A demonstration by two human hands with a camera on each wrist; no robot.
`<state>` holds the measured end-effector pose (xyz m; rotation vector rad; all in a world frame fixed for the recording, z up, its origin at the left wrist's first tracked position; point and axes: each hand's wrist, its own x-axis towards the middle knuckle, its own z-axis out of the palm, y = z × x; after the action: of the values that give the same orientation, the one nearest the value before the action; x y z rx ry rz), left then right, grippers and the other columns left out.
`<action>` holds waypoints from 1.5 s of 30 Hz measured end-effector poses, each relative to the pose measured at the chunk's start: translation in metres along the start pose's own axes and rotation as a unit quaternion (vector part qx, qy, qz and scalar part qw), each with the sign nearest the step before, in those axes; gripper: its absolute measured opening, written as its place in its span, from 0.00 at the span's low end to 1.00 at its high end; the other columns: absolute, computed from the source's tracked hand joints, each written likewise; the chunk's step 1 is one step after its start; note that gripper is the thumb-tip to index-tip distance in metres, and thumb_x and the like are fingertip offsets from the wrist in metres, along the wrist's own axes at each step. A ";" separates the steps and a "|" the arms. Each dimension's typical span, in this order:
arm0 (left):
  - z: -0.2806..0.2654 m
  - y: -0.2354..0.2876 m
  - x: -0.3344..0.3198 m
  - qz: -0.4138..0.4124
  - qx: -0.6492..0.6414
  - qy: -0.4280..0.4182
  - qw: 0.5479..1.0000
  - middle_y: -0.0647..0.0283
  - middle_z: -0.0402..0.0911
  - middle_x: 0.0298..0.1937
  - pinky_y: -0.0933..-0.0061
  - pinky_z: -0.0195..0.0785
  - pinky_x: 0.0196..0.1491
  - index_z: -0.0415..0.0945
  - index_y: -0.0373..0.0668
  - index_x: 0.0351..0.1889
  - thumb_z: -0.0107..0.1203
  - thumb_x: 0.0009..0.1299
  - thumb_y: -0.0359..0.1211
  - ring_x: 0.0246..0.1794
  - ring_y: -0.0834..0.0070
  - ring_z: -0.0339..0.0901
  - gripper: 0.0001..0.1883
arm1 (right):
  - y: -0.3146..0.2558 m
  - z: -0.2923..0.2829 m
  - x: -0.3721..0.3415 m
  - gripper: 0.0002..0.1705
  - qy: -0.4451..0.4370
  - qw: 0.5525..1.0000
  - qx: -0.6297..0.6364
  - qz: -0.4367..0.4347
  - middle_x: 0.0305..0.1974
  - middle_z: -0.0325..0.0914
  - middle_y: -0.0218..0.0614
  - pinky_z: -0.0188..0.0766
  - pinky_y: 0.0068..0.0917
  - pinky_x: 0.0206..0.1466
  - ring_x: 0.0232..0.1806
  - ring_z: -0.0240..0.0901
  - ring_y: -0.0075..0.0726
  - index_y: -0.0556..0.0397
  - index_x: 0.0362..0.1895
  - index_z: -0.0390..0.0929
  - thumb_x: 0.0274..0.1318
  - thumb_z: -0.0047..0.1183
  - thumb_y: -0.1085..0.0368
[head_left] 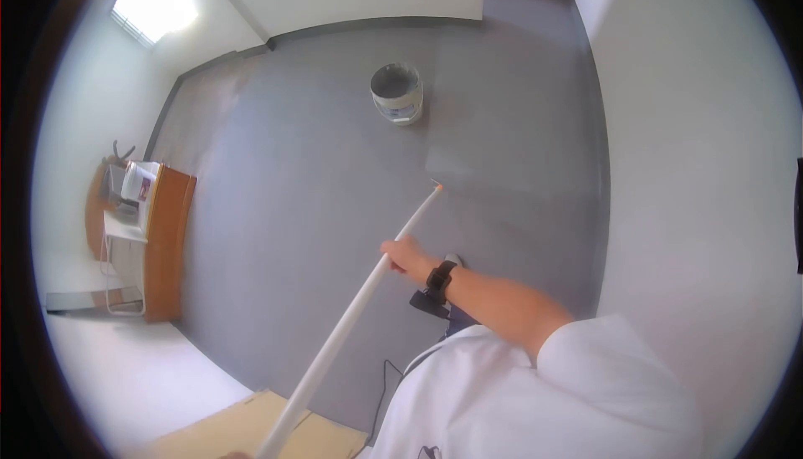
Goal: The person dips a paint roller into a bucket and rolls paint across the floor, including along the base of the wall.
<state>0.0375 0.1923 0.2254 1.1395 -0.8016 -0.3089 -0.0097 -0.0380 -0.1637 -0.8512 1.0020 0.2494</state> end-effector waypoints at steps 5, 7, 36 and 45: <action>0.085 -0.013 0.043 -0.152 0.298 -0.011 0.942 0.64 0.70 0.22 0.66 0.56 0.26 0.69 0.43 0.25 0.59 0.57 0.42 0.22 0.72 0.66 0.14 | -0.029 -0.052 0.020 0.14 0.015 0.999 0.028 0.031 0.19 0.72 0.43 0.58 0.27 0.15 0.15 0.66 0.31 0.66 0.24 0.71 0.47 0.51 0.64; 0.041 0.017 -0.089 -0.201 0.288 -0.008 0.936 0.63 0.70 0.23 0.66 0.59 0.27 0.71 0.41 0.27 0.62 0.56 0.42 0.23 0.71 0.67 0.16 | 0.097 -0.003 -0.003 0.11 0.004 0.999 0.040 0.032 0.18 0.68 0.39 0.56 0.27 0.15 0.14 0.63 0.30 0.63 0.24 0.70 0.48 0.51 0.66; -0.028 -0.144 -0.344 -0.190 0.220 -0.205 0.935 0.59 0.69 0.21 0.51 0.59 0.62 0.61 0.35 0.19 0.42 0.54 0.18 0.30 0.66 0.73 0.05 | 0.293 -0.004 0.057 0.15 0.117 0.975 -0.188 -0.016 0.27 0.79 0.44 0.75 0.29 0.26 0.23 0.77 0.39 0.62 0.32 0.78 0.55 0.44 0.62; -0.041 -0.089 -0.381 -0.184 0.290 -0.178 0.922 0.59 0.72 0.22 0.57 0.67 0.46 0.72 0.36 0.23 0.50 0.51 0.23 0.25 0.67 0.73 0.02 | 0.370 0.030 0.065 0.14 0.025 0.978 -0.206 -0.011 0.27 0.78 0.47 0.72 0.31 0.23 0.21 0.77 0.37 0.65 0.33 0.77 0.53 0.43 0.65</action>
<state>-0.1811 0.4114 -0.0167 1.8347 -1.0327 -0.6323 -0.1579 0.2168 -0.3984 -1.2492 1.0019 0.4292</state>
